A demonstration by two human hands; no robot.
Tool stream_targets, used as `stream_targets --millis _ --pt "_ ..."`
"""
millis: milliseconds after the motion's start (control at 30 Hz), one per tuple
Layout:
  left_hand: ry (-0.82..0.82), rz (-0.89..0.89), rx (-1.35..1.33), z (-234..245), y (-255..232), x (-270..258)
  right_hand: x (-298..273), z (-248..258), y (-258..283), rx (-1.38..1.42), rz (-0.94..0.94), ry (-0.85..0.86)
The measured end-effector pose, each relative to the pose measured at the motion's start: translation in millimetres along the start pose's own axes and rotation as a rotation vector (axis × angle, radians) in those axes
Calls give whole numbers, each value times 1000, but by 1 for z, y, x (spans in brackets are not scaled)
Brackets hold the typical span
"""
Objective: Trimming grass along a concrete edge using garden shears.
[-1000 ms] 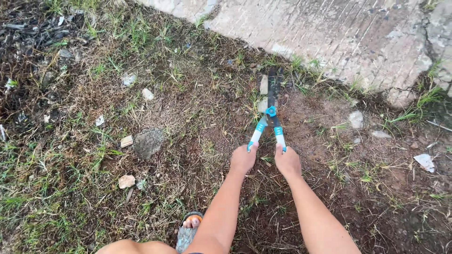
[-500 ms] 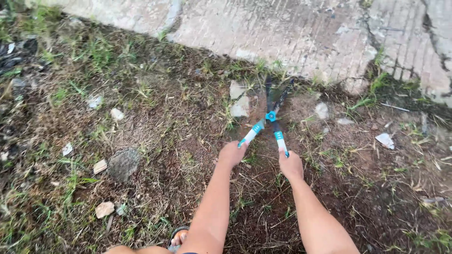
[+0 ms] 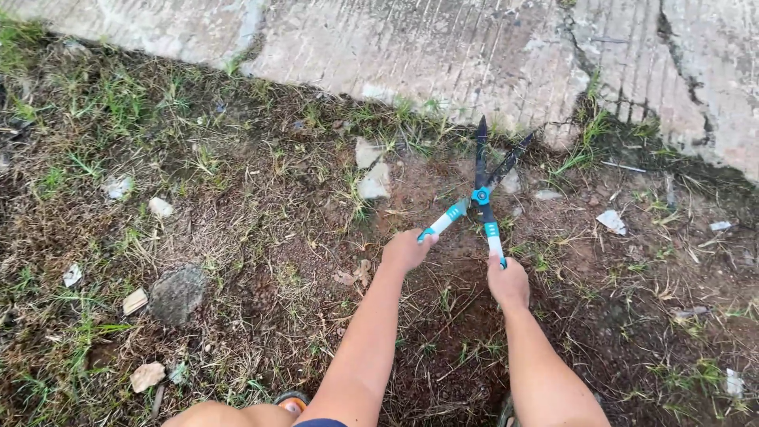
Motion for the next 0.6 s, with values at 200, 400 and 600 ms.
stream_targets --millis 200,400,600 --pt "28 -9 38 -7 -20 -16 -23 18 -3 31 -75 -1" --pt "-25 8 69 -14 -5 -7 0 16 -10 -41 8 42" --pt "15 100 80 4 15 1 -6 39 6 -105 -75 180"
Point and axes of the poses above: each hand's wrist, its own x-axis towards the middle knuckle, its own z-axis out of the back of the hand, y = z × x, the point moved 1 cm from there along x, towards the middle knuckle, and after that the axes turned 5 degrees about y, right-handed, at the moved point
